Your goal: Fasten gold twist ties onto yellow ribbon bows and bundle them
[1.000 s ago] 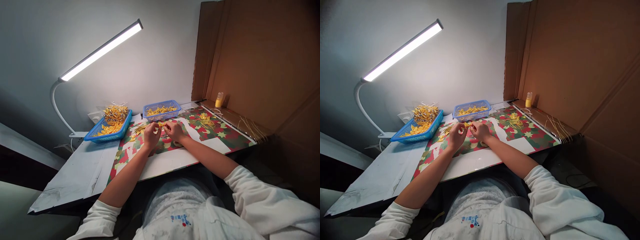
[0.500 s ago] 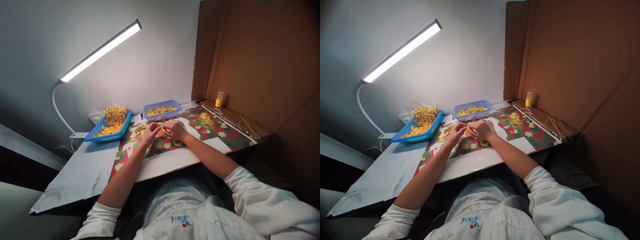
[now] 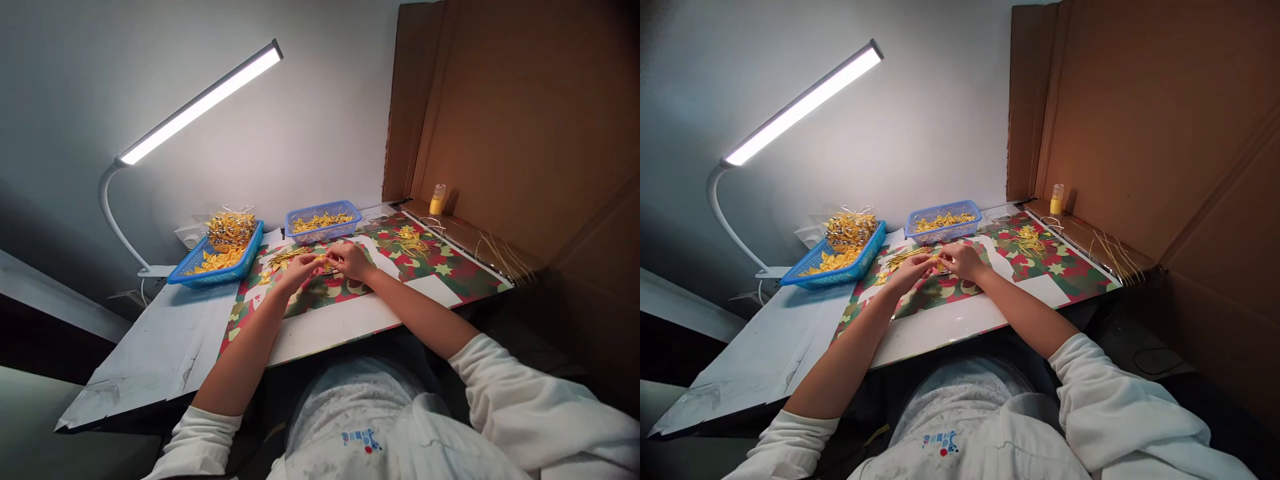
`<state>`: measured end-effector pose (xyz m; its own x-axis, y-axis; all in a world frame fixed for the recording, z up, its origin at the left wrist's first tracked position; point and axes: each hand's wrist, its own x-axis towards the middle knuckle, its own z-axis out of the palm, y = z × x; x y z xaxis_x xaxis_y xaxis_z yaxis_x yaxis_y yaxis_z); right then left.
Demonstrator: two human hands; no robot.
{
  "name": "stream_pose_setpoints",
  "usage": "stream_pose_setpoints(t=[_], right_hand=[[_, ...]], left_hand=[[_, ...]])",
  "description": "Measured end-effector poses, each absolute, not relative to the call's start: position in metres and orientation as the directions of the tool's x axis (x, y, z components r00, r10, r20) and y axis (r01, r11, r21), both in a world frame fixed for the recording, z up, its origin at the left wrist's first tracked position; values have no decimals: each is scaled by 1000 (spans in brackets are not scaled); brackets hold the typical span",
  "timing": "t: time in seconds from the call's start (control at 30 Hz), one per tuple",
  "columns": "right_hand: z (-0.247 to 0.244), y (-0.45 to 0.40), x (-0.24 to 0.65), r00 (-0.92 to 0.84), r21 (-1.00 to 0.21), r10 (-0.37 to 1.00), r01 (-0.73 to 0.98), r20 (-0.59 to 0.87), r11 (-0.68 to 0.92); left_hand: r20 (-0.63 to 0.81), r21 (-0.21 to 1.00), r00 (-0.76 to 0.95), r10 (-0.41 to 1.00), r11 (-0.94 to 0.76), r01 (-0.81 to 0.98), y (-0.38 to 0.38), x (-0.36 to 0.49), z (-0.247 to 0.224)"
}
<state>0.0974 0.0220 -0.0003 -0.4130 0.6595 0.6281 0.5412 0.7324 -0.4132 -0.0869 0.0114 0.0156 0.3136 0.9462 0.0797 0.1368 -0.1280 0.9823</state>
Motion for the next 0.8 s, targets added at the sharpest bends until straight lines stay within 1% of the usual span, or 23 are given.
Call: stream_pose_setpoints(t=[0.1, 0.13, 0.2, 0.27, 0.37, 0.4, 0.5, 0.57, 0.7, 0.8], right_hand=[[-1, 25, 98, -469, -312, 596, 551, 652, 774], [-2, 26, 99, -474, -299, 587, 551, 656, 779], [-1, 25, 98, -448, -319, 596, 551, 666, 771], [0, 23, 98, -364, -386, 636, 560, 681, 733], [3, 19, 97, -233, -466, 681, 576, 694, 671], [3, 17, 96, -221, -469, 684, 582, 695, 664], [3, 14, 93, -255, -441, 684, 602, 683, 666], [2, 13, 90, -263, -438, 699, 621, 665, 650], [0, 12, 86, -223, -456, 757, 683, 614, 571], [0, 13, 86, -233, -439, 783, 720, 577, 538]], left_hand=[[0, 994, 278, 961, -31, 108, 14, -88, 12], [-16, 995, 267, 964, -12, 103, 15, -88, 11], [-10, 995, 255, 967, -16, 99, 17, -88, 10], [33, 996, 233, 972, -53, 77, 18, -89, 9], [93, 995, 128, 987, -96, 16, 20, -88, 9], [104, 995, 86, 991, -104, 1, 21, -87, 9], [134, 991, -5, 991, -134, -6, 21, -85, 9], [168, 986, -11, 986, -168, 11, 19, -83, 9], [283, 956, 40, 958, -285, 65, 15, -80, 9], [341, 934, 81, 936, -348, 86, 14, -79, 8]])
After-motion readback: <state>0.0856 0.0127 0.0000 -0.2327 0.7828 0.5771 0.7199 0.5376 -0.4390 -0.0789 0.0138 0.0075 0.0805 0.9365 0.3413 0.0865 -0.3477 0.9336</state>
